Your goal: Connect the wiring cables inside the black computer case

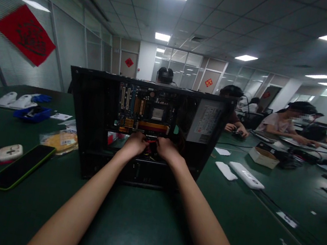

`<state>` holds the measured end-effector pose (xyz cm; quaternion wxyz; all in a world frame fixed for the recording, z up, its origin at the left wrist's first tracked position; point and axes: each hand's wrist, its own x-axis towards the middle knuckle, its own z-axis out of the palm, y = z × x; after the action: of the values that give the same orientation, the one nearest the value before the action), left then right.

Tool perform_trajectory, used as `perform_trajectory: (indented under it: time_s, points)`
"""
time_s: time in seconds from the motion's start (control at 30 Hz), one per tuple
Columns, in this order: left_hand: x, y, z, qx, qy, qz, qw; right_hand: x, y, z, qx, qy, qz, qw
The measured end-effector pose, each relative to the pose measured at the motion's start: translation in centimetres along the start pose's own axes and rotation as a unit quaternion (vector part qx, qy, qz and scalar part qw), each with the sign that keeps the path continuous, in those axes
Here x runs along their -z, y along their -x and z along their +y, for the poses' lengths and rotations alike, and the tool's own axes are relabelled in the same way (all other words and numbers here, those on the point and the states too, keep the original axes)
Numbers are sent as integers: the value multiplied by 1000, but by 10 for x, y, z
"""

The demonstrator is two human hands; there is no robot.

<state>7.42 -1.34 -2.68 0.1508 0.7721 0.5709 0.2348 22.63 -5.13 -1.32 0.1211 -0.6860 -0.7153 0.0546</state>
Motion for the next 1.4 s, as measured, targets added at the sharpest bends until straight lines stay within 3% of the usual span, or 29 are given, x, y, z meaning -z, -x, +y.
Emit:
perform_trajectory:
  time_s: [0.73, 1.1, 1.27, 1.4]
  points:
    - [4, 8, 7, 3, -28, 9, 1000, 3, -2, -1, -7, 18, -3, 1000]
    - [8, 19, 18, 24, -87, 51, 995, 3, -5, 0, -7, 33, 53, 998]
    - [8, 26, 23, -59, -144, 108, 982, 1, -6, 2, -13, 36, 74, 996]
    - [9, 28, 26, -90, -152, 94, 980, 2, -4, 2, -18, 35, 78, 996]
